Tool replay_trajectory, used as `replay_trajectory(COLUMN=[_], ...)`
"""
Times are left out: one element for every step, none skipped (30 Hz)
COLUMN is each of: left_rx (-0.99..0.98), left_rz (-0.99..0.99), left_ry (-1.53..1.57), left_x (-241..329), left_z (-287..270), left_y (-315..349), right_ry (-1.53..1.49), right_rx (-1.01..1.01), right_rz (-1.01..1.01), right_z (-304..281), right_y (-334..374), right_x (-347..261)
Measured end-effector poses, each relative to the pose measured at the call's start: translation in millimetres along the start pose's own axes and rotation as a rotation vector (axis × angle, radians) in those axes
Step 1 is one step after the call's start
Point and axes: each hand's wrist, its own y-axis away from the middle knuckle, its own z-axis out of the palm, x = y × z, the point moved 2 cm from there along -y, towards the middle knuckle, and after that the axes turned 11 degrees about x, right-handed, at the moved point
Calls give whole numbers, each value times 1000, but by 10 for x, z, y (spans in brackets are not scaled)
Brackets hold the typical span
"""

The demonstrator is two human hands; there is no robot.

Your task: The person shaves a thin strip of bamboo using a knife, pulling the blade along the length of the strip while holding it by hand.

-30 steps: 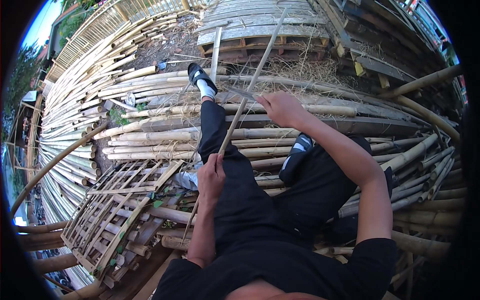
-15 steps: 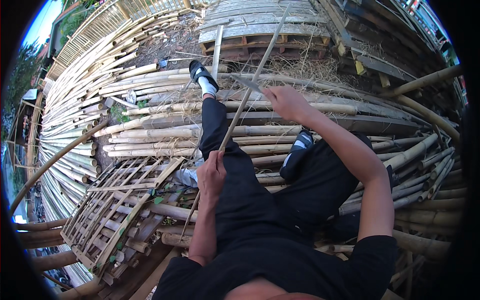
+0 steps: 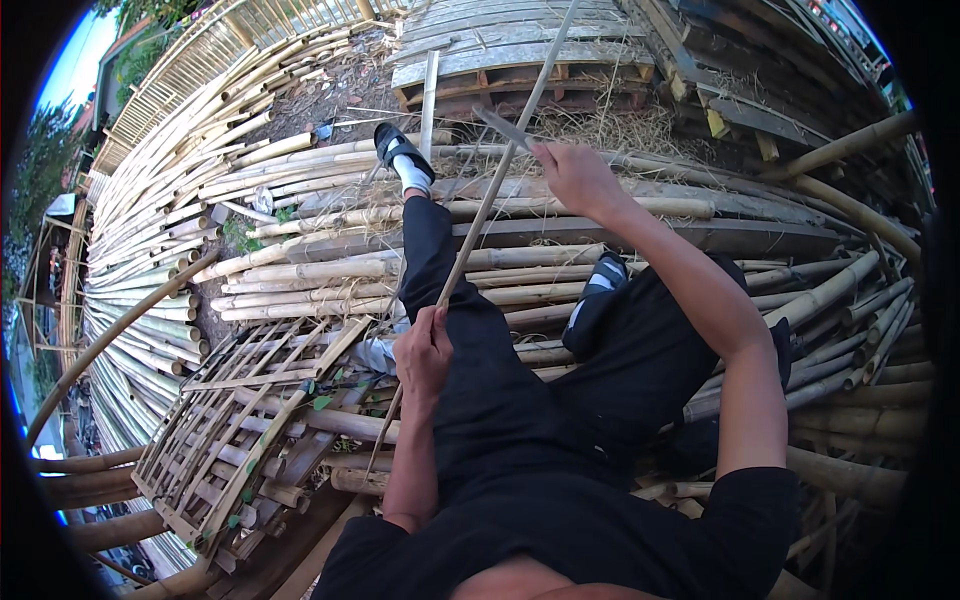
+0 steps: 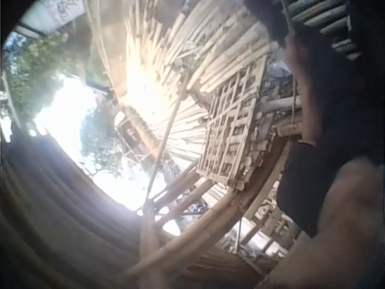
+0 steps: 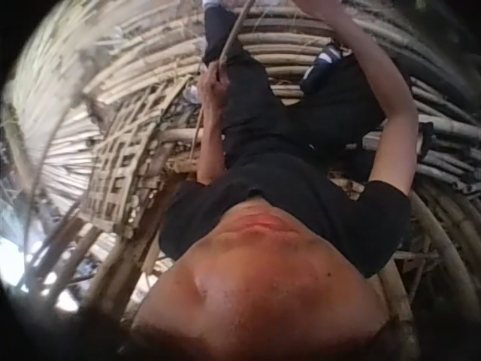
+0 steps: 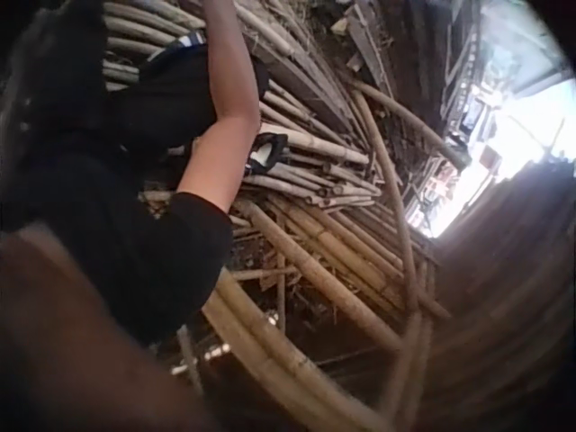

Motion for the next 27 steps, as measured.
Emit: replay_trajectory(left_rx=[-8, -15, -32, -20, -8, 5, 15, 24, 42, 45, 49, 44, 40, 37, 48, 57, 56, 49, 42, 54, 65, 75, 69, 72, 75, 86, 84], left_rz=[-6, -12, -22, -13, -5, 4, 18, 31, 48, 67, 86, 94, 95, 95, 99, 97, 102, 107, 111, 116, 120, 125, 127, 130, 134, 142, 147], left_ry=[-13, -26, -43, -30, -18, -5, -29, -53, -75, -111, -147, -188, -191, -195, -200, -211, -222, -232, -242, -240, -243, -245, -253, -254, -255, -251, -250], left_x=[-7, -16, -29, -23, -8, 7, 11, 10, 13, 1, -20, -49, -36, -12, 13, 46, 37, 17, 12, 31, 64, 81, 58, 30, 21, 33, 41], left_z=[-3, -14, -29, -28, -17, -7, -4, 0, 2, -2, -21, -41, -34, -17, -4, -16, -19, -31, -38, -26, -16, -14, -22, -13, -2, 18, 15], left_y=[7, 20, 50, 55, 56, 59, 69, 80, 62, 51, 59, 100, 106, 82, 27, -2, -8, 8, 17, -5, -48, -68, -49, -46, -52, -75, -74], right_ry=[30, 60, 87, 160, 139, 118, 97, 107, 107, 108, 110, 128, 118, 108, 97, 46, 79, 114, 149, 124, 96, 67, 55, 49, 43, 103, 97], right_rx=[-38, -76, -122, -166, -114, -60, -6, -37, -91, -140, -190, -228, -202, -176, -141, -112, -134, -160, -185, -159, -135, -111, -139, -161, -183, -166, -110], right_rz=[-30, -61, -84, -68, -10, 49, 107, 72, 50, 25, 0, 33, 59, 85, 98, 18, -1, -15, -29, 27, 83, 139, 118, 91, 64, -13, 35], right_z=[43, 89, 100, 43, -28, -90, -118, -67, 2, 65, 108, -12, -51, -72, -87, -49, 0, 39, 59, 28, -46, -81, -3, 83, 130, 91, 38], right_y=[76, 162, 230, 179, 89, -10, -48, 12, 80, 144, 156, 104, 77, 38, -21, 87, 117, 157, 178, 122, 12, -44, 43, 164, 220, 163, 104], right_x=[-3, -9, -55, -44, -48, -47, -38, -4, 42, 74, 110, 33, 51, 79, 79, 1, 16, 19, 26, 64, 54, 49, 47, 31, 34, 86, 88])
